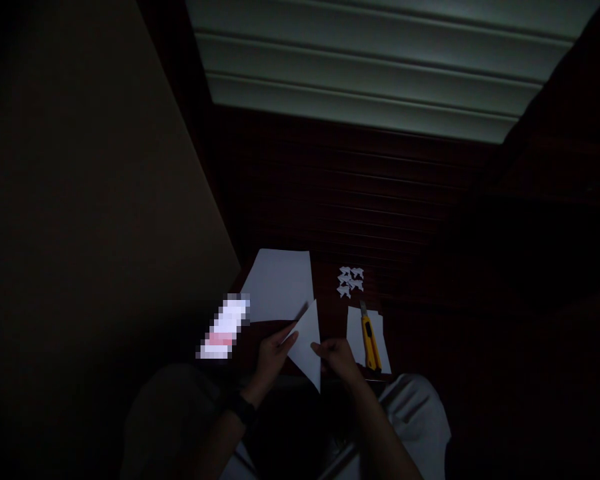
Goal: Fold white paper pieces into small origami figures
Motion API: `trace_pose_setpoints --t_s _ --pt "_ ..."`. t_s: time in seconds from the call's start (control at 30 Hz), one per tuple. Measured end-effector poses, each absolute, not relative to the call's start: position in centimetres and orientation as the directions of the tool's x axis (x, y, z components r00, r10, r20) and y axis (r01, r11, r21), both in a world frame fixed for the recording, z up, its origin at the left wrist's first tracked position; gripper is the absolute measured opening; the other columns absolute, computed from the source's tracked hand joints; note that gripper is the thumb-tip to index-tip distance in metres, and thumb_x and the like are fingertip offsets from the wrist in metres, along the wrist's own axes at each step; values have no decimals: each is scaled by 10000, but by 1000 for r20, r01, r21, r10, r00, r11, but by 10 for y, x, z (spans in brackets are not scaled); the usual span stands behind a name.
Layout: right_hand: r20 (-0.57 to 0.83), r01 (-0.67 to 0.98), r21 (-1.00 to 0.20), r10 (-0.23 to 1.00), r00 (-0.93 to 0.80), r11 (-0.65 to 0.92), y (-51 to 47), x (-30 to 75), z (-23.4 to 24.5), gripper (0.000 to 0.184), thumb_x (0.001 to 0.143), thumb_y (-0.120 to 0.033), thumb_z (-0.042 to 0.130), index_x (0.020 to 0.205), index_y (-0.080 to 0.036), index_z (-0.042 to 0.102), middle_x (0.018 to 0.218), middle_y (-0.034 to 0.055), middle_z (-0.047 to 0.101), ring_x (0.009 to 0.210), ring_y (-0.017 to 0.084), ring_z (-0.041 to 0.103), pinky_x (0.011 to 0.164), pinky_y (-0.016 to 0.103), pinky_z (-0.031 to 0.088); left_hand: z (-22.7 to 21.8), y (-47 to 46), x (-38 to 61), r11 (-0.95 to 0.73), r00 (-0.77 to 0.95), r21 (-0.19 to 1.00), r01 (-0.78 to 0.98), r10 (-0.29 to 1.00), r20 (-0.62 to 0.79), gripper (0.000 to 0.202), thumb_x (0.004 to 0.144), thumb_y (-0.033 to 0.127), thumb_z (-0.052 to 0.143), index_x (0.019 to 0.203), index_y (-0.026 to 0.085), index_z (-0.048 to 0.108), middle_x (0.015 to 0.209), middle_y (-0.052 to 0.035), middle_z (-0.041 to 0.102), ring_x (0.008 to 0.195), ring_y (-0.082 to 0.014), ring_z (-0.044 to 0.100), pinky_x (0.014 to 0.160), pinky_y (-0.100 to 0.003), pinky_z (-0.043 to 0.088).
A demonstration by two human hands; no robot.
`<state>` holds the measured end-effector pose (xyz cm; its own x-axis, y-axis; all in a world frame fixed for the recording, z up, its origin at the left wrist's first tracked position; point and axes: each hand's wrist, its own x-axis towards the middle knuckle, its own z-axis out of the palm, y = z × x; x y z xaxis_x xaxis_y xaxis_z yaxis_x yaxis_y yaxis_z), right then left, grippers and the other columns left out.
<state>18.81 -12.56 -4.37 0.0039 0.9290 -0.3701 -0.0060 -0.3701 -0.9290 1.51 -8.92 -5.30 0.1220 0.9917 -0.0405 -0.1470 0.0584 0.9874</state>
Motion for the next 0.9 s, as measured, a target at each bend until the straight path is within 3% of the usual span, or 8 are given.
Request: trace_pose_setpoints --t_s 0.5,0.9 --pt "-337 23 -941 940 47 -338 -124 189 -47 419 615 -532 637 538 -125 574 461 0 540 372 82 437 368 197 326 -35 -93 14 35 184 992 -119 983 -13 485 714 387 604 1135 150 564 1083 -80 624 975 -269 579 833 -370 465" --pt "-350 9 -937 936 37 -350 -126 188 -36 417 626 -536 628 569 -125 581 494 2 549 400 80 447 379 187 337 -39 -91 14 115 177 980 -164 981 -85 545 689 416 619 1152 139 548 1088 -90 620 939 -274 593 776 -368 489"
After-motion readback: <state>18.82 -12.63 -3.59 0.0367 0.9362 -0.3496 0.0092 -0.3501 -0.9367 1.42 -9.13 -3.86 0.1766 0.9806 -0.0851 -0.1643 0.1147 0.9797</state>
